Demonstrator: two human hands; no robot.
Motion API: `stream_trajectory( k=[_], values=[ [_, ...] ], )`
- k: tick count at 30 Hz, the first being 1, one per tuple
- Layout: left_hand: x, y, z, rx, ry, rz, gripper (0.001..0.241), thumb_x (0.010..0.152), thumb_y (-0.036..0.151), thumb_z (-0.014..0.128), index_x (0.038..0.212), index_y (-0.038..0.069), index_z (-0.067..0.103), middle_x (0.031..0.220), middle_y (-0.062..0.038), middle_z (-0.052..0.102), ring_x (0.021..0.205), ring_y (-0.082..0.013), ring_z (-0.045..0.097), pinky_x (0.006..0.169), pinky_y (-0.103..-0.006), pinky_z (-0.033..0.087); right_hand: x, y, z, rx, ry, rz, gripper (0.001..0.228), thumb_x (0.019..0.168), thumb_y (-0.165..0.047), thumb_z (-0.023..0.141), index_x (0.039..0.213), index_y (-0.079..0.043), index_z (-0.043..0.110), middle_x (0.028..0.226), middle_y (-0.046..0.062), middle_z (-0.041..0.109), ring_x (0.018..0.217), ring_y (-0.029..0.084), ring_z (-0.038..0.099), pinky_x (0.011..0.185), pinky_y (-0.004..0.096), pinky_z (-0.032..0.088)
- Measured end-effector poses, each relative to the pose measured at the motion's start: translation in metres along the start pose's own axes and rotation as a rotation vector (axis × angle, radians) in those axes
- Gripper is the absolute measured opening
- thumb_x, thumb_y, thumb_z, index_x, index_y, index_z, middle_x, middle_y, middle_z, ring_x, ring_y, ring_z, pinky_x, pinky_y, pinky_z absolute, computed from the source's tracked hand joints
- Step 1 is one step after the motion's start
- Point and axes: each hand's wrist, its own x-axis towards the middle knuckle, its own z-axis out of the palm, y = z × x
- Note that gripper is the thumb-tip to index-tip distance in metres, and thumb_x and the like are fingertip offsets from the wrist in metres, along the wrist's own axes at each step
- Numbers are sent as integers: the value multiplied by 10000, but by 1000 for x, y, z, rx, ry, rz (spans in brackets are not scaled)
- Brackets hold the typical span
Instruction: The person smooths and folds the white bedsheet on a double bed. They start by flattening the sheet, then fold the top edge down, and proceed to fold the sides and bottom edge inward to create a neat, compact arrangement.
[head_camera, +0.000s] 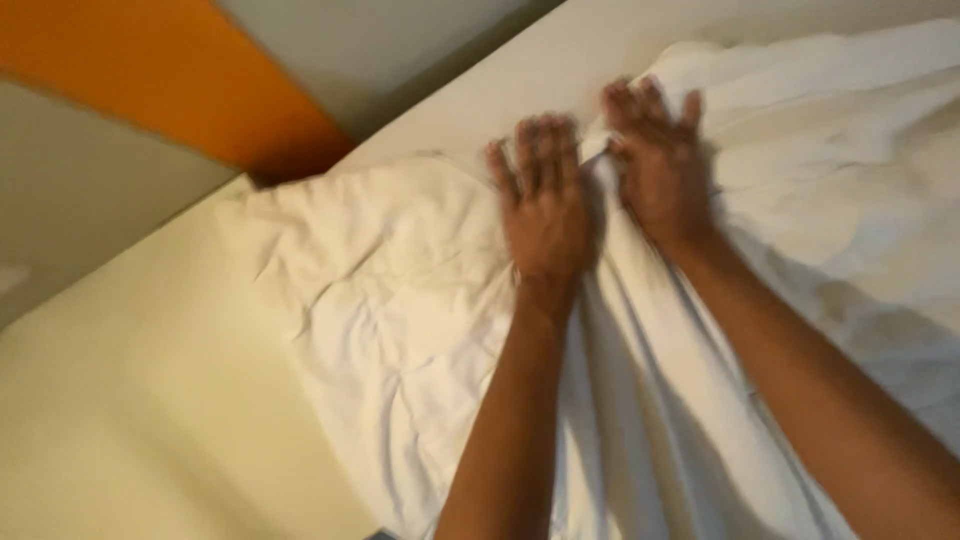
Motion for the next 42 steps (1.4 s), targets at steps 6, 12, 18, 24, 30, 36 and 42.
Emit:
stream_trajectory(
  k=[6, 12, 18, 24, 30, 36, 42],
  values=[
    [6, -1, 2, -164, -14, -65, 569, 1053, 305, 511, 1539, 19, 429, 1608, -150, 446, 1568, -328, 310, 1306, -624, 89, 10, 0, -10, 2, -139, 77, 476, 1055, -70, 597, 1529, -58, 554, 1568, 154, 542, 1506, 362, 432, 1226, 636, 141],
    [-12, -52, -67, -116, -107, -24, 817, 912, 378, 648, 1611, 87, 341, 1664, -136, 364, 1578, -338, 258, 1316, -544, 101, 25, -55, -44, 185, -153, -1, 486, 1110, -215, 523, 1569, -58, 500, 1624, 194, 465, 1547, 385, 365, 1287, 577, 183],
    [-39, -88, -101, 31, -178, -137, 979, 833, 546, 721, 1566, 55, 298, 1639, -119, 303, 1528, -325, 210, 1209, -632, 47, 15, -122, -3, -81, -235, -162, 883, 903, -473, 677, 1514, 88, 373, 1570, 290, 366, 1473, 403, 312, 1159, 608, 161],
    [-46, -93, -61, 94, -10, -85, 566, 1075, 344, 594, 1557, 74, 474, 1659, -47, 408, 1585, -343, 248, 1326, -550, 122, 11, -132, 12, -145, -201, -84, 613, 1029, -256, 659, 1552, 16, 491, 1596, 188, 511, 1500, 319, 441, 1253, 538, 220],
    [-44, -91, -56, 80, 14, -74, 509, 1045, 249, 545, 1506, 35, 513, 1604, -85, 454, 1544, -384, 279, 1297, -554, 127, 8, -131, 27, -251, -120, -110, 478, 1059, -172, 633, 1504, -3, 588, 1538, 150, 593, 1473, 292, 492, 1261, 520, 251],
    [-39, -89, -84, 131, 96, -195, 543, 1009, 134, 547, 1538, 35, 475, 1626, -117, 424, 1556, -391, 272, 1305, -574, 115, 36, -159, 13, -43, -94, -58, 441, 1034, -126, 632, 1471, -68, 624, 1500, 154, 596, 1426, 320, 500, 1214, 572, 255],
    [-28, -139, -143, 74, 245, -280, 541, 1075, 137, 518, 1601, 45, 431, 1681, -122, 375, 1607, -353, 250, 1339, -572, 114, 88, -232, 23, -39, 43, -164, 459, 1048, -93, 637, 1502, -52, 584, 1515, 140, 598, 1435, 325, 506, 1203, 613, 253]
  ],
)
